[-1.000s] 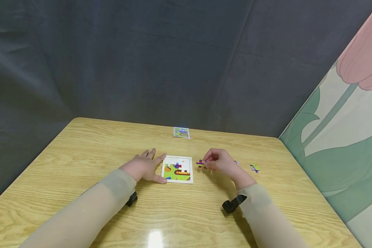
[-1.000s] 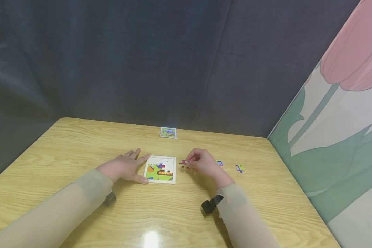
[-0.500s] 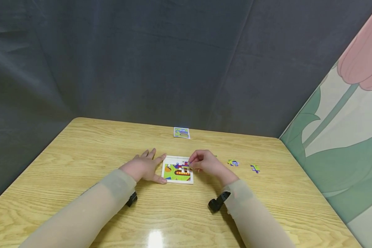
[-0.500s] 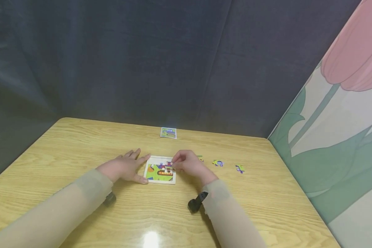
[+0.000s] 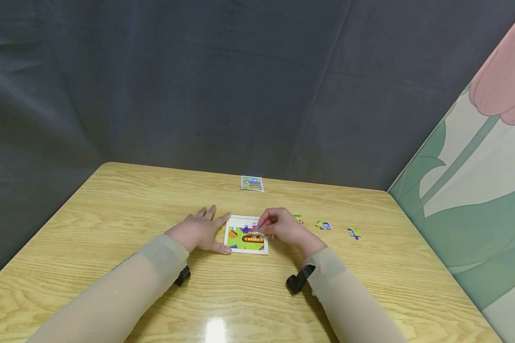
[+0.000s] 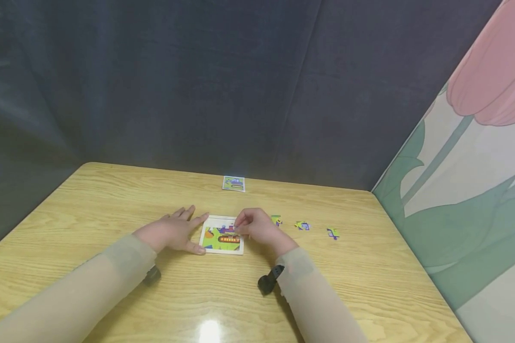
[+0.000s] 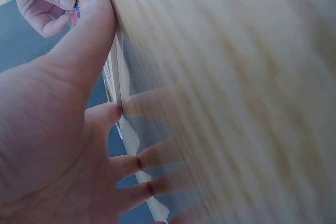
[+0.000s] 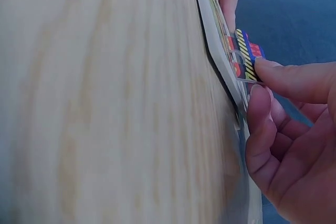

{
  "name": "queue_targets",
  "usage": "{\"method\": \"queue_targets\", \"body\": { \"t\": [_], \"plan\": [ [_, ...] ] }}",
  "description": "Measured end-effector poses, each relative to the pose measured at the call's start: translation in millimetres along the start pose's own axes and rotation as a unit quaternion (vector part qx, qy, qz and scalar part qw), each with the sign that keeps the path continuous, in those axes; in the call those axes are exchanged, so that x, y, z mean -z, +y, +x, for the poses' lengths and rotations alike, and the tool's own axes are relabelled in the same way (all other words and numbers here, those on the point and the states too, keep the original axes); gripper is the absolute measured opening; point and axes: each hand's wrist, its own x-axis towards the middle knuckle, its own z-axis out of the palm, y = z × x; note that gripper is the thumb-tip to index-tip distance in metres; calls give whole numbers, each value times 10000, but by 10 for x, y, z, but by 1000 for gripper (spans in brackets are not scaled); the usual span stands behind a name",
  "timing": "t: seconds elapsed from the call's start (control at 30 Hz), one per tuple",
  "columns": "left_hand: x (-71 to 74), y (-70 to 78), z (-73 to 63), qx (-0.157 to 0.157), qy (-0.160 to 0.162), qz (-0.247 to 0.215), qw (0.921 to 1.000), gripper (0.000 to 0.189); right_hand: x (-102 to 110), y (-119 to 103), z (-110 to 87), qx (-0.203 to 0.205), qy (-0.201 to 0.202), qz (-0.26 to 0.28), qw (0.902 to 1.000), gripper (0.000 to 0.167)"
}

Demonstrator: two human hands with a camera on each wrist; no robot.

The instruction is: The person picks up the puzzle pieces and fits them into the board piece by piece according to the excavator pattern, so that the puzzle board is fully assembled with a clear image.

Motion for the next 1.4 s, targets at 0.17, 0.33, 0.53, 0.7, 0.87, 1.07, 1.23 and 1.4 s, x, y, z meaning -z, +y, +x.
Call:
{"method": "queue_targets", "body": {
  "t": [0.17,0.33,0.53,0.7,0.87,1.07,1.23,1.4],
  "plan": [
    [-8,-1,12,1,16,-5,10000,102,-6,-33,-19,-94,4,-158,9998,6],
    [-19,-9,29,13,23,-9,10000,103,-23,-38,-13,-65,36,-472,9989,8],
    [-5,1,10,3,45,-55,10000,103,-38,-48,14,-180,132,-1038,9943,12],
    [2,7,-2,22,26,-49,10000,103,-47,-66,28,-240,123,-1300,9911,12],
    [15,17,-14,32,17,-79,10000,103,-61,-98,29,-343,184,-1623,9860,15],
    [22,15,-17,35,3,-87,10000,102,-90,-155,12,-505,203,-2035,9776,16],
    [13,15,-17,15,-22,-32,10000,102,-28,-219,-25,-352,151,-2054,9779,14],
    [-4,11,-11,39,-13,24,10000,103,249,-265,-37,143,593,-1930,9793,10]
  ]
}}
